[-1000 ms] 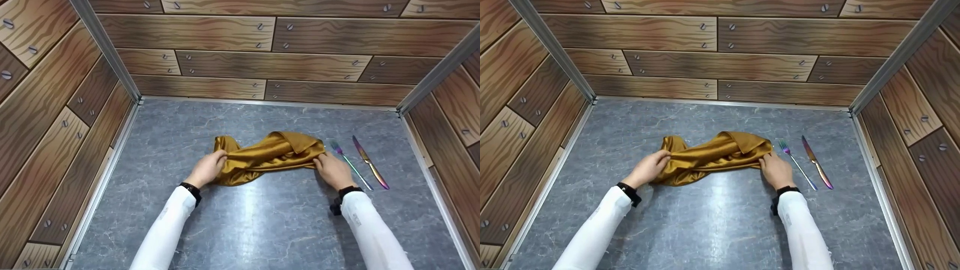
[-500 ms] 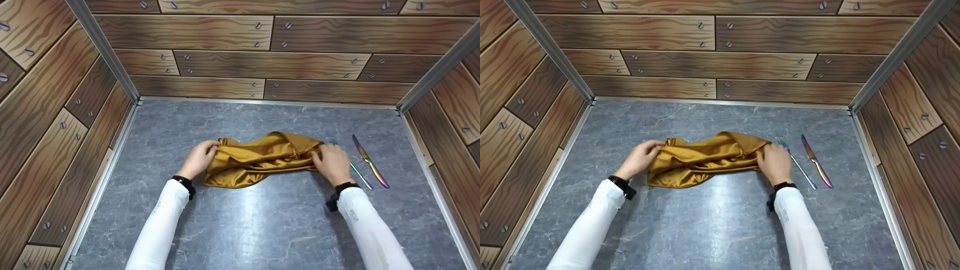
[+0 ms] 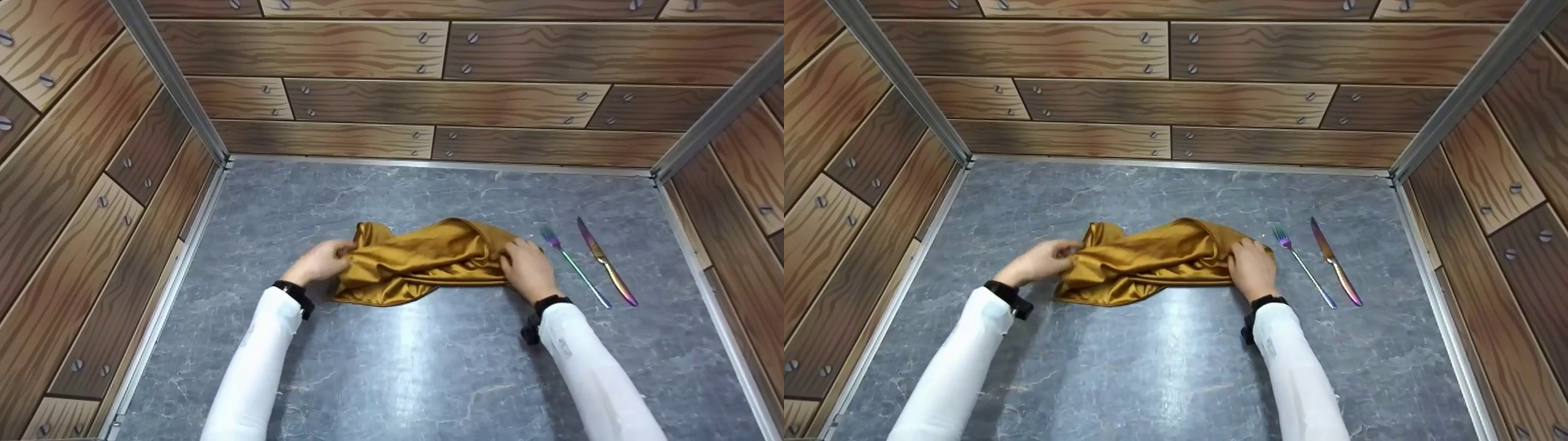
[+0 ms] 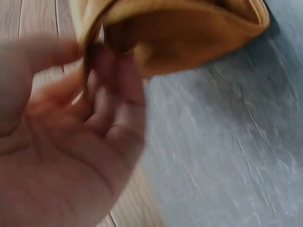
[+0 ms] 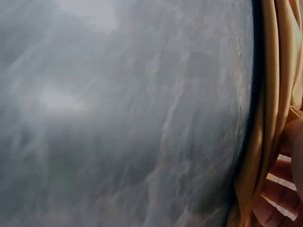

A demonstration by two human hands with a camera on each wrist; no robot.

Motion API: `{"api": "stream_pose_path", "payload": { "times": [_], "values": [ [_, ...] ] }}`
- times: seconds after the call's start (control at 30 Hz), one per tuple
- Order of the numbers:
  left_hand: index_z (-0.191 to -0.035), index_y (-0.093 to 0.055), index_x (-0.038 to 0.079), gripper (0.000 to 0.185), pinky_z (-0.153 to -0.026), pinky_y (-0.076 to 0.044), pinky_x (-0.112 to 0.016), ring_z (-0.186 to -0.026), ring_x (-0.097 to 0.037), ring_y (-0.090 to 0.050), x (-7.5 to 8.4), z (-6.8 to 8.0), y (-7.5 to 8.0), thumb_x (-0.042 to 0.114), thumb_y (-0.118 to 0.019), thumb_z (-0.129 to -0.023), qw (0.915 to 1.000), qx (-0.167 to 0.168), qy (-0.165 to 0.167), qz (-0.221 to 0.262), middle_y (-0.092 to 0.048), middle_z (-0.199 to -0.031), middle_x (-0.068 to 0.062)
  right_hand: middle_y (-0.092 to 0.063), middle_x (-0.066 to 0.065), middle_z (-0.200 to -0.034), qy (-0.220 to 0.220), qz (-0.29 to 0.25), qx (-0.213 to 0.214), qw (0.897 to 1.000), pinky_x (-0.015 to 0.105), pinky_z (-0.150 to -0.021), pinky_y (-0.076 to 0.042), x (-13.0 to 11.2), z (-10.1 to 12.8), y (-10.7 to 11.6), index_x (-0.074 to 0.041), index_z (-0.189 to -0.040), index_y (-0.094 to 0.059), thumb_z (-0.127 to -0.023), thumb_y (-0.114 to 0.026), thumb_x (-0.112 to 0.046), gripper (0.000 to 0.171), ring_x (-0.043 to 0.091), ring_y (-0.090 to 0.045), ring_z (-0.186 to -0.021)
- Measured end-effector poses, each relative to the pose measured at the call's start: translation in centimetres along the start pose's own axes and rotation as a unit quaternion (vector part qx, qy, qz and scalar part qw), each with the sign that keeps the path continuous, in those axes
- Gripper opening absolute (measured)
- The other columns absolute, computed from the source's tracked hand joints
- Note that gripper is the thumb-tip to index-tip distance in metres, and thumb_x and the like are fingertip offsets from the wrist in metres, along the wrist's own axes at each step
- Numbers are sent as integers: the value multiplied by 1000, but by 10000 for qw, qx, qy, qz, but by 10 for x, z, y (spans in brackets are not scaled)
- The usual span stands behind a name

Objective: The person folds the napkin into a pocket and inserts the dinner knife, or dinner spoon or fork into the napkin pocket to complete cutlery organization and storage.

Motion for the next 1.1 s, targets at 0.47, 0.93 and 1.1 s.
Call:
{"api": "stream_pose_path", "payload": {
  "times": [0.47, 0.93, 1.1],
  "values": [
    [-95, -59, 14, 9, -109, -41, -47, -126, -32, -53, 5, 8, -35, 18, -52, -91, 9939, -681, -723, -488, -61, -129, -15, -67, 14, -104, 432, -239, 102, 9987, 53, -82, -50, 12, 16, 5, -8, -93, -68, -88, -67, -10, 6, 37, -58, -97],
    [-115, -62, 6, 20, -67, -59, -39, -69, -20, -65, 14, 0, 7, 14, -50, -101, 9977, 96, -151, 660, -67, -90, -10, -67, 11, -90, -1180, -2706, -650, 9532, 27, -66, -52, 34, 8, 56, 3, -109, -64, -96, -61, -18, 25, 14, -60, -73],
    [-119, -62, 2, 23, -55, -60, -36, -54, -14, -64, 27, -18, 32, 13, -57, -100, 9797, 1278, 101, 1540, -68, -98, -15, -61, -7, -74, -1928, -3822, -137, 9037, 19, -55, -49, 35, -12, 73, 4, -113, -63, -96, -65, -22, 31, 3, -55, -62]
  ]
}}
Point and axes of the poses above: each hand's wrist, its own z-axis away from the middle knuckle, its own y-axis out of the back of the hand, x = y × z, the point moved 2 cm from there along -z, towards the middle knuckle
